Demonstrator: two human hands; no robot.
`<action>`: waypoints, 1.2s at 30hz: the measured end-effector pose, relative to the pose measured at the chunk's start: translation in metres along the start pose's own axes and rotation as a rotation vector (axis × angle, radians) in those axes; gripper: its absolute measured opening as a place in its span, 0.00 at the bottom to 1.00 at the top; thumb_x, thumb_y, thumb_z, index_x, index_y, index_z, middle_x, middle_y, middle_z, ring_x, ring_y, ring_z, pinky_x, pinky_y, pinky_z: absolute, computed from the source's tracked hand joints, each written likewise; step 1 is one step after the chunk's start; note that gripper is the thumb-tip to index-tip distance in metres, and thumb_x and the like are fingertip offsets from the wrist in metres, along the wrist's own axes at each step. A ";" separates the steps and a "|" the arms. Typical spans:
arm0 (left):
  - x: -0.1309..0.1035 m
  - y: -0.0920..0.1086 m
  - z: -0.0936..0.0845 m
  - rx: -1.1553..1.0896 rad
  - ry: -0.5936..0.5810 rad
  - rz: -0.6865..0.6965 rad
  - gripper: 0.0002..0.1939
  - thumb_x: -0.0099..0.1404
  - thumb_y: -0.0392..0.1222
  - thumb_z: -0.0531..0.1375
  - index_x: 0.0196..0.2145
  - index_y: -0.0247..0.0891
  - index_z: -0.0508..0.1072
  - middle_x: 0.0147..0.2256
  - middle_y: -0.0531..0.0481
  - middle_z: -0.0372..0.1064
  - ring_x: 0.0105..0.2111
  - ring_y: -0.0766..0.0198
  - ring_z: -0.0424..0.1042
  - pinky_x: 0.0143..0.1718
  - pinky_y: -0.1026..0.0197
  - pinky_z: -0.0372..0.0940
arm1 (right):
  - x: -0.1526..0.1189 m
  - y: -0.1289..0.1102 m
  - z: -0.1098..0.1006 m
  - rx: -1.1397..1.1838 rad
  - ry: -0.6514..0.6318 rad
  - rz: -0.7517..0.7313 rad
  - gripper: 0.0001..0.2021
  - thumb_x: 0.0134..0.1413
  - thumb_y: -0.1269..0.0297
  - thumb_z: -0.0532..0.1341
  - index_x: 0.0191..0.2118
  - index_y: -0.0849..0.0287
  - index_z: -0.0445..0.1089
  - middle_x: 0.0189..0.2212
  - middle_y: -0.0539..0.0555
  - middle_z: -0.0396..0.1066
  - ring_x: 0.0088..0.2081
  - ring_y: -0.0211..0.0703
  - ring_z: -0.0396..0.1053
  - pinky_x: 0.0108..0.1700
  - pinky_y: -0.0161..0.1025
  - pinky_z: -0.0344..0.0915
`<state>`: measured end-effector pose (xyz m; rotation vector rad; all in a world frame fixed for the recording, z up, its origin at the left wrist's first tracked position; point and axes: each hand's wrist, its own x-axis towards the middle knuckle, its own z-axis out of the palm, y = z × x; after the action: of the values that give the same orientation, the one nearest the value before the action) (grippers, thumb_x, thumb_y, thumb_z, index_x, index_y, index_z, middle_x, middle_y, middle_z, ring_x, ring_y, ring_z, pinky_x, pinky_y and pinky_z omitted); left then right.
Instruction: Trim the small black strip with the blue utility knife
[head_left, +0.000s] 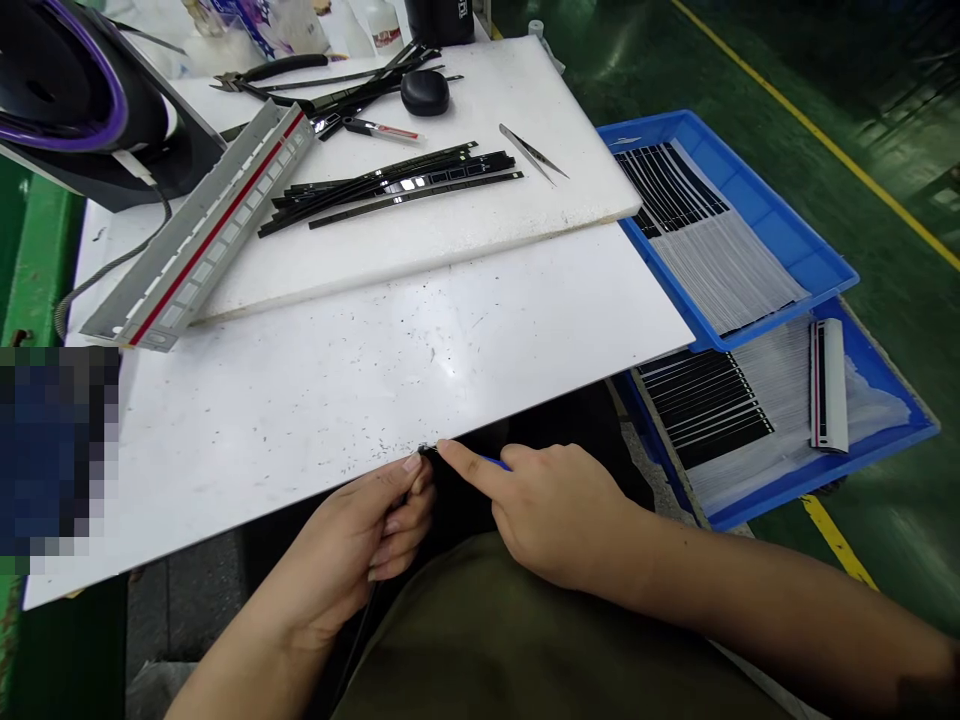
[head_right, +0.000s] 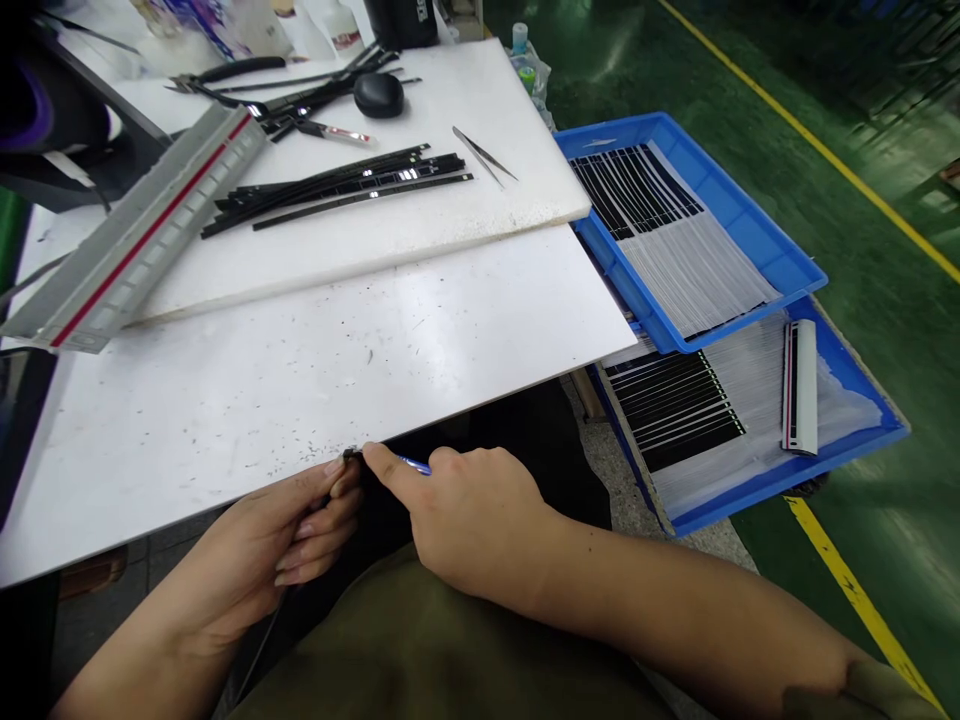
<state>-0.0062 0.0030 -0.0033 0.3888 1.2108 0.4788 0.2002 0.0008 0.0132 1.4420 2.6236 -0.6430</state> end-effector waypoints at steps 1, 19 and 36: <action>0.000 0.000 0.000 -0.001 -0.002 0.001 0.17 0.64 0.52 0.59 0.26 0.38 0.61 0.18 0.60 0.48 0.14 0.76 0.42 0.12 0.73 0.41 | 0.000 0.001 -0.001 0.012 -0.004 -0.003 0.32 0.60 0.68 0.50 0.68 0.43 0.45 0.29 0.50 0.68 0.23 0.42 0.65 0.23 0.38 0.48; 0.001 0.000 0.000 0.012 -0.005 -0.023 0.18 0.64 0.53 0.59 0.26 0.38 0.61 0.19 0.60 0.48 0.15 0.76 0.42 0.13 0.73 0.41 | 0.001 -0.004 -0.002 -0.008 0.008 -0.008 0.33 0.60 0.68 0.52 0.68 0.44 0.44 0.27 0.50 0.68 0.21 0.42 0.64 0.21 0.38 0.45; 0.002 0.002 -0.001 -0.037 -0.021 -0.015 0.15 0.65 0.50 0.58 0.26 0.38 0.63 0.18 0.60 0.47 0.14 0.76 0.41 0.12 0.74 0.41 | 0.000 -0.001 -0.002 0.054 0.067 -0.011 0.31 0.59 0.69 0.50 0.68 0.45 0.47 0.28 0.49 0.69 0.22 0.42 0.64 0.22 0.39 0.46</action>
<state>-0.0066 0.0061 -0.0041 0.3517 1.1820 0.4824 0.1997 0.0010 0.0153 1.4901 2.6866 -0.6838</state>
